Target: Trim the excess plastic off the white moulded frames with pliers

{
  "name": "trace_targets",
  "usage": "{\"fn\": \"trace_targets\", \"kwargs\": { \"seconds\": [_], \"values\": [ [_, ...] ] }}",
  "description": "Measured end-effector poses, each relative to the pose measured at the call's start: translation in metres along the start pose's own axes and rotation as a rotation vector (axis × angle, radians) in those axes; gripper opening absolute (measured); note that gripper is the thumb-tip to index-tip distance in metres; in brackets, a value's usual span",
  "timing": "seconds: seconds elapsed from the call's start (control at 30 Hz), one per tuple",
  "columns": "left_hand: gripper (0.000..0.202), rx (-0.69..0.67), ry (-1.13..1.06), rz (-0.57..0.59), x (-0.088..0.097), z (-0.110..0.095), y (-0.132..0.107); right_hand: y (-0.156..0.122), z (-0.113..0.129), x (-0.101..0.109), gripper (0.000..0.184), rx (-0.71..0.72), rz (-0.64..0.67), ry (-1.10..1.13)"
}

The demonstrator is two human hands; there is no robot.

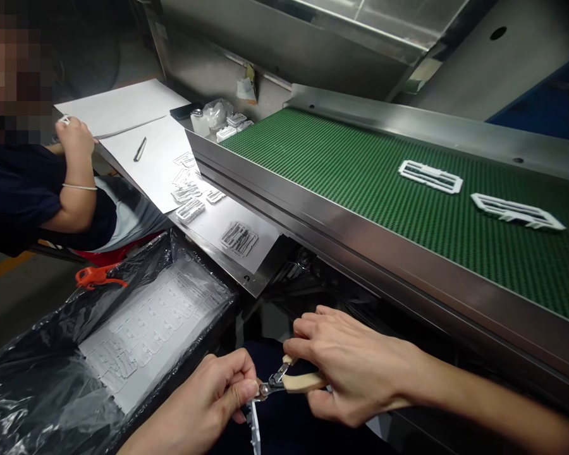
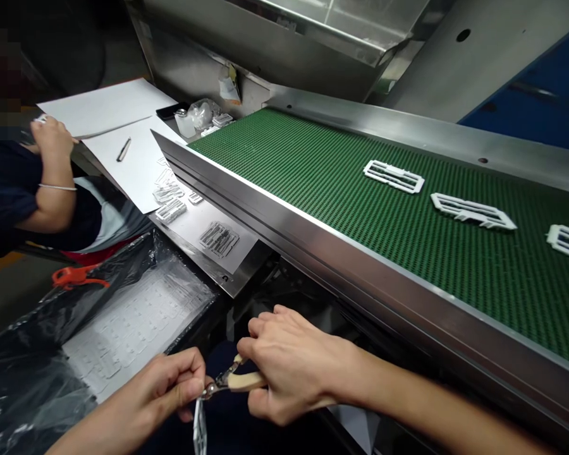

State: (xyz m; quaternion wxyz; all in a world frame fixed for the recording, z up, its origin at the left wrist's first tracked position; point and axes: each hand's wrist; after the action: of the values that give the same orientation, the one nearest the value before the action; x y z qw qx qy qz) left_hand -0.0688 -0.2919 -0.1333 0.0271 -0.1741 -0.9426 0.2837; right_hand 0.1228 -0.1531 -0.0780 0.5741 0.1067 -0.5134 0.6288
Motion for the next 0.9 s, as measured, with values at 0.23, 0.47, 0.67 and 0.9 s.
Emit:
{"fn": "trace_targets", "kwargs": {
  "seconds": [0.23,0.47,0.67,0.9],
  "values": [
    [0.031,-0.008,-0.023,0.015,-0.001,0.0,0.004,0.005,-0.002,0.004,0.017,0.028,0.012,-0.039],
    [0.034,-0.018,-0.052,-0.004,0.002,0.01,0.006,0.009,-0.005,-0.007,0.012,-0.007,-0.001,0.017],
    [0.03,-0.028,-0.399,-0.103,-0.007,0.026,0.009,0.003,-0.021,-0.034,0.008,-0.298,-0.063,0.329],
    [0.049,-0.054,-0.752,-0.374,-0.046,0.052,0.012,-0.002,-0.018,-0.06,0.009,-0.471,-0.199,0.673]
  ]
}}
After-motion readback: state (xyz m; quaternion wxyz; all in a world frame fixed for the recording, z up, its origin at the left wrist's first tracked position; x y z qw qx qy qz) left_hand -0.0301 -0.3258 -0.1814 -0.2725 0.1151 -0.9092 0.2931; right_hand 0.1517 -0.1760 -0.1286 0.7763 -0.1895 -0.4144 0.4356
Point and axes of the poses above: each hand's wrist, its own y-axis towards the middle knuckle, its own x-axis out of the back of the hand, z = x × y, and after that the axes turned 2 degrees about -x, right-handed
